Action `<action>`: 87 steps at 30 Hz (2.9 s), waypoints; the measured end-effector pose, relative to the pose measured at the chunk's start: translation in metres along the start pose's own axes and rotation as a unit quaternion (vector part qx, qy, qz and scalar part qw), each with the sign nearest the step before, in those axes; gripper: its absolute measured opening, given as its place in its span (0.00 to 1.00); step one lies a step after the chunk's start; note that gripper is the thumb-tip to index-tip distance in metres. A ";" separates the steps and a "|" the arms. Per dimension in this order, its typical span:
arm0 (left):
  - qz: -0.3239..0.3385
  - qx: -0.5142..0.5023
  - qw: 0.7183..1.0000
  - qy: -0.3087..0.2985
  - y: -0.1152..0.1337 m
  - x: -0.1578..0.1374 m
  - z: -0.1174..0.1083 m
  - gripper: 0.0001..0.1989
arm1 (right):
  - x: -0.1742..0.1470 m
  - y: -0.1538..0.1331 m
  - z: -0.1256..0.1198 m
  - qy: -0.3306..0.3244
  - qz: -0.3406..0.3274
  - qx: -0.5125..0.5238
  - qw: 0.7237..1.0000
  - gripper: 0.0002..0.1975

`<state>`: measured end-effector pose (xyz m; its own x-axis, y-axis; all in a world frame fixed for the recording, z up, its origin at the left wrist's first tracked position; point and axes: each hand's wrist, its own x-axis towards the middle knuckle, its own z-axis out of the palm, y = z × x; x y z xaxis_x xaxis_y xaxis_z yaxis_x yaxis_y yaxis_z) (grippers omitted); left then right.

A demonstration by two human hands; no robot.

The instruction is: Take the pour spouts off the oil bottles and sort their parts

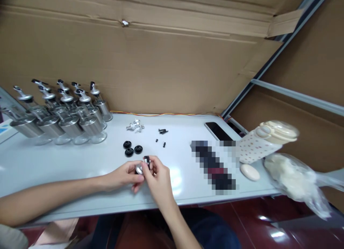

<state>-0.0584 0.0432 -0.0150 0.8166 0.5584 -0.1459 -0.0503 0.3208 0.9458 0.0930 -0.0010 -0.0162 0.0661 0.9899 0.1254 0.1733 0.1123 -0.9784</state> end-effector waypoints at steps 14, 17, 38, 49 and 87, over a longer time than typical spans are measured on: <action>-0.019 0.163 0.986 -0.035 0.006 -0.003 0.000 0.12 | -0.002 0.008 0.005 -0.029 -0.152 -0.082 0.985 0.13; 0.004 0.201 0.979 -0.023 0.008 -0.003 0.006 0.09 | -0.003 0.010 0.009 -0.010 -0.182 -0.124 0.975 0.13; 0.008 0.057 0.998 0.018 0.004 0.000 0.003 0.18 | 0.047 -0.020 -0.033 0.113 -0.065 -0.139 0.982 0.10; -0.006 0.052 0.999 0.015 0.005 -0.001 0.003 0.18 | 0.162 0.012 -0.061 -0.012 0.087 -0.436 0.895 0.07; -0.006 0.064 0.998 0.022 0.006 0.000 0.002 0.17 | 0.160 0.041 -0.069 -0.066 -0.068 -0.449 0.888 0.15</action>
<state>-0.0578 0.0433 -0.0084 0.7904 0.5891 -0.1678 0.0357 0.2292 0.9727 0.1790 0.1562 -0.0246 -0.1212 0.9808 0.1530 0.8891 0.1758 -0.4226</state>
